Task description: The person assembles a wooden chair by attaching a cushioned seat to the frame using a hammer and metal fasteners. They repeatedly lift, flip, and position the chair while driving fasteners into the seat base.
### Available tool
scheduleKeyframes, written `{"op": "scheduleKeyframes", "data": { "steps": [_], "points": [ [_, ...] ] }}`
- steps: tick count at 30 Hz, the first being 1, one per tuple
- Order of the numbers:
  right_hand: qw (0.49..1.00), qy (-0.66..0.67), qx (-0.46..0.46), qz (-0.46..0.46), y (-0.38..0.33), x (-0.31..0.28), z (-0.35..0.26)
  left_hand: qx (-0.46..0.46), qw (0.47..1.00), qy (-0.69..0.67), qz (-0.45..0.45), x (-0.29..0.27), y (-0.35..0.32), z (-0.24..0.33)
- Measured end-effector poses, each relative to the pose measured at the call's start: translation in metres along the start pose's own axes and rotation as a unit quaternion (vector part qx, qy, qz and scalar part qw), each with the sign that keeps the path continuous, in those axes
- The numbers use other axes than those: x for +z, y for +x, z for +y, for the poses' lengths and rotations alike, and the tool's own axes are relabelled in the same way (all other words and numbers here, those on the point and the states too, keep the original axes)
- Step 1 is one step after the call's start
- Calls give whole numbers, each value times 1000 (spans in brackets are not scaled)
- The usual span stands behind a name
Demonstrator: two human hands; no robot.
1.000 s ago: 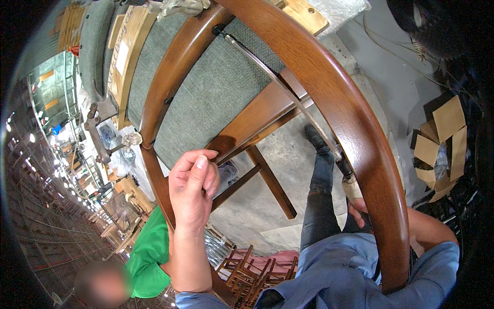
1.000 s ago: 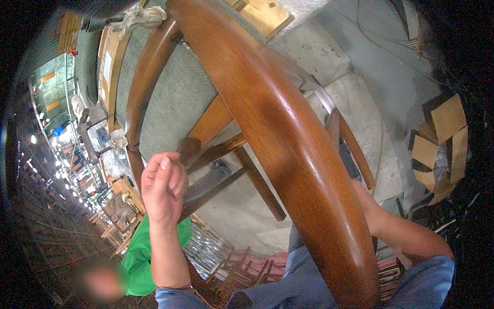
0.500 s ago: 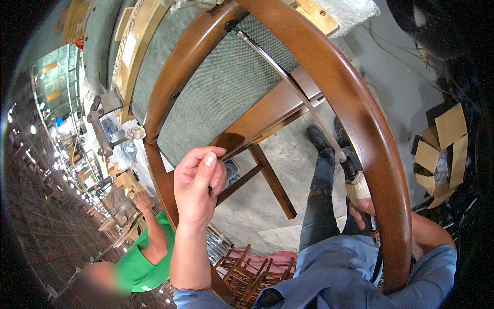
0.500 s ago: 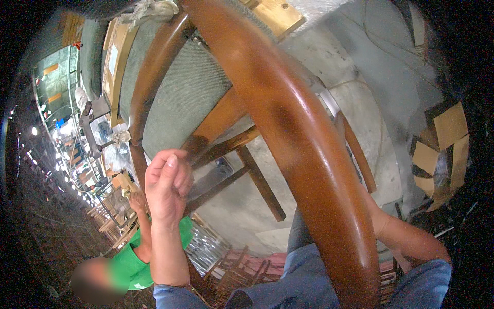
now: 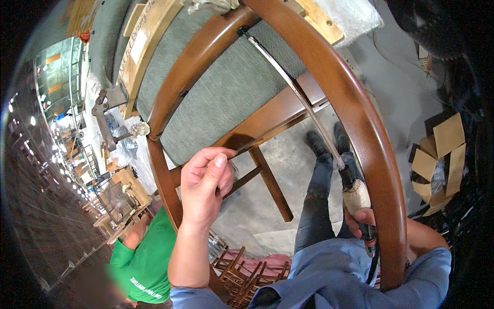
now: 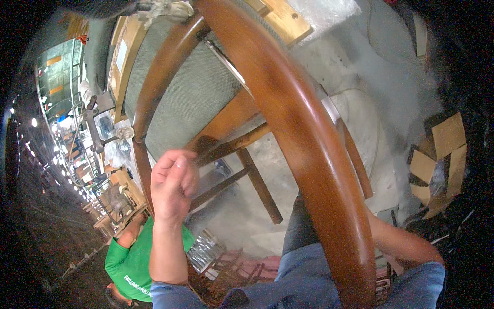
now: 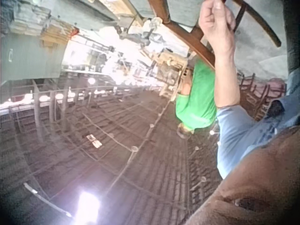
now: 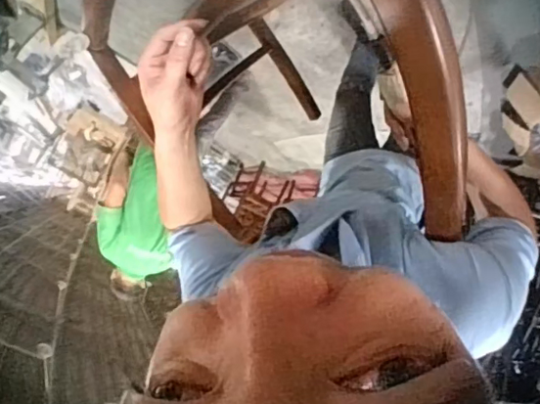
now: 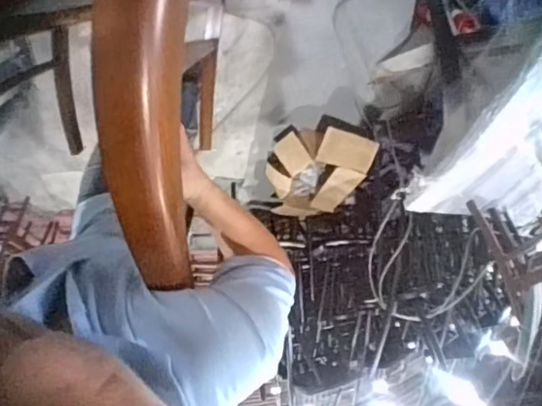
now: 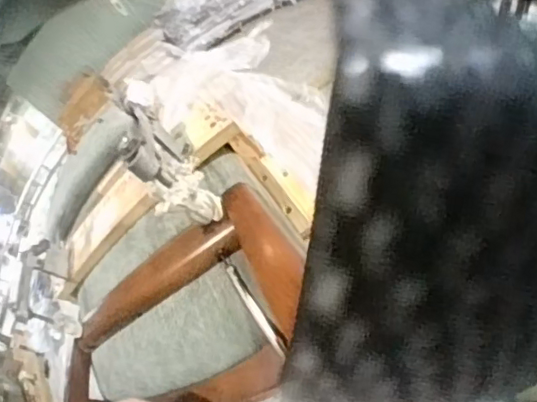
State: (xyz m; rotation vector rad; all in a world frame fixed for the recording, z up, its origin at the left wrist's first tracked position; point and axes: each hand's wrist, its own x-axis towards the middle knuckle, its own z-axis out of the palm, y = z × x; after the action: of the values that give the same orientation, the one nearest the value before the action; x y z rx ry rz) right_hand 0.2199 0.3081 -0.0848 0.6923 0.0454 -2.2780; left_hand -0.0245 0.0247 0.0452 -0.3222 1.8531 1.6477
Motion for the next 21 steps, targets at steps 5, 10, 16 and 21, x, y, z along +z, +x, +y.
{"op": "scheduleKeyframes", "data": {
  "steps": [5, 10, 16, 21],
  "points": [
    [969, -222, 2, 109, 2, 50, -16, -15, 1000, -16, -1, 1, 0, 0],
    [976, -184, 20, 113, 8, 62, -22, -20, 1000, -15, -8, -2, 0, 0],
    [972, -199, 55, 112, 2, 64, -27, -24, 1000, -17, -11, -1, -2, 0],
    [990, -121, 55, 48, 11, 24, -17, -25, 999, -18, -15, -1, -1, -2]
  ]
}}
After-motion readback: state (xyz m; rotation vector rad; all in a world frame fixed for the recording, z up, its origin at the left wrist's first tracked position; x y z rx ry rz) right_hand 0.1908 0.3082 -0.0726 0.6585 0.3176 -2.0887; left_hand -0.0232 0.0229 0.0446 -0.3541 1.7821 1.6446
